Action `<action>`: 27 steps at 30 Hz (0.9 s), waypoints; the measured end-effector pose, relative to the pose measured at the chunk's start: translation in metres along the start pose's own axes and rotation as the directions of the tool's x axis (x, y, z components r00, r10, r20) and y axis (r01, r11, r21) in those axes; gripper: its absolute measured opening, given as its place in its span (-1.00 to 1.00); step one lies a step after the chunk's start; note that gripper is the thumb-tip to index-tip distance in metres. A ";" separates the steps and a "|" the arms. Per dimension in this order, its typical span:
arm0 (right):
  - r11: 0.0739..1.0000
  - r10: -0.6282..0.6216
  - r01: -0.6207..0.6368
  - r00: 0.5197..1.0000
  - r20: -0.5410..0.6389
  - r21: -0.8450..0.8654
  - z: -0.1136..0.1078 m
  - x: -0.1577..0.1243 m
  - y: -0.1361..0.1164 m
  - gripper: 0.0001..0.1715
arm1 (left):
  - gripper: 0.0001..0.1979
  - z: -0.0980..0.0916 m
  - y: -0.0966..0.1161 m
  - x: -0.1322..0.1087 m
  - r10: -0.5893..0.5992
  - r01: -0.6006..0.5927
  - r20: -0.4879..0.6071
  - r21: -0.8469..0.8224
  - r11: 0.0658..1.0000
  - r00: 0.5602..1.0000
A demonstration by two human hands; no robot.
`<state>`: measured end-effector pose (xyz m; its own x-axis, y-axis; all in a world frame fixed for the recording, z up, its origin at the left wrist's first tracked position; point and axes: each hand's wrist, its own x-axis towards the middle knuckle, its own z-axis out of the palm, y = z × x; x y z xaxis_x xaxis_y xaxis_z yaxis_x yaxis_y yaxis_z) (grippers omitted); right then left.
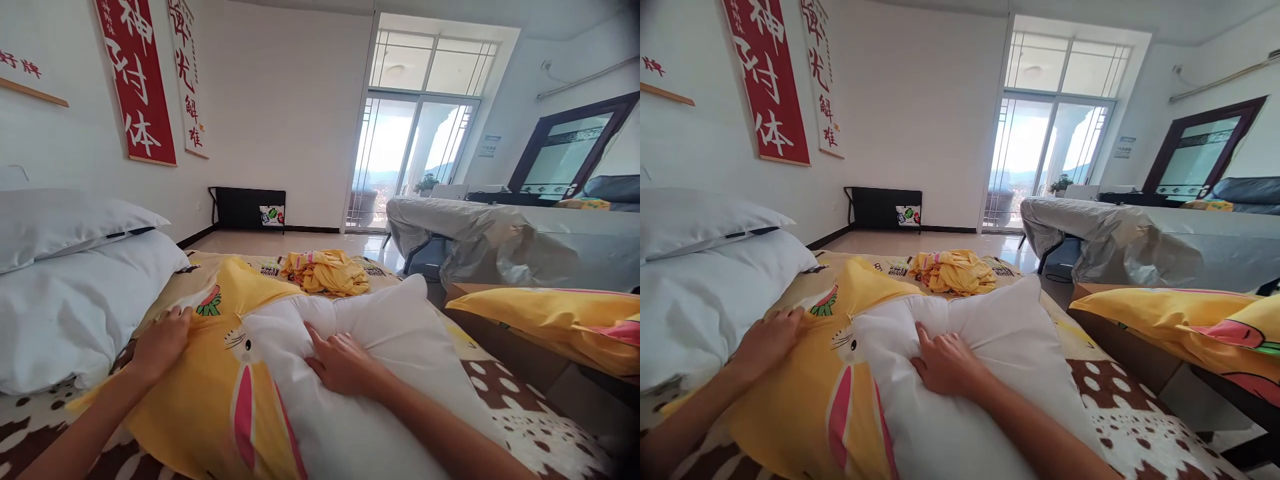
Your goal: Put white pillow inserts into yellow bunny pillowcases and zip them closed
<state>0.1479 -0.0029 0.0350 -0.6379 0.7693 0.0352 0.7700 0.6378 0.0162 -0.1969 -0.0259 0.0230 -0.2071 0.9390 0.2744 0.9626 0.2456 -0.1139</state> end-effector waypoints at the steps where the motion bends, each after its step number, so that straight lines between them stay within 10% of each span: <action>1: 1.000 -0.005 0.005 1.000 -0.009 -0.018 0.000 -0.003 -0.001 -0.19 | -0.58 -0.012 0.020 0.000 0.072 -0.072 -0.100 0.004 0.997 0.992; 4: 0.998 -0.008 0.005 0.999 -0.039 -0.065 -0.003 -0.011 -0.007 -0.20 | -0.67 -0.049 0.084 0.003 0.368 -0.390 -0.243 -0.052 0.919 0.898; 9: 0.994 -0.023 0.016 0.998 -0.060 -0.107 -0.003 -0.023 -0.021 -0.20 | -0.77 -0.066 0.156 0.020 0.539 -0.558 -0.323 0.040 0.829 0.778; 27: 0.976 -0.183 0.178 0.983 -0.028 -0.126 0.009 -0.006 -0.053 -0.65 | -0.74 -0.062 0.233 0.049 0.506 -0.534 -0.177 -0.204 0.820 0.844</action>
<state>0.1105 -0.0412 0.0250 -0.7676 0.6382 0.0600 0.6391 0.7547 0.1482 0.0276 0.0619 0.0687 0.3432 0.8745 0.3426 0.9358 -0.3495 -0.0454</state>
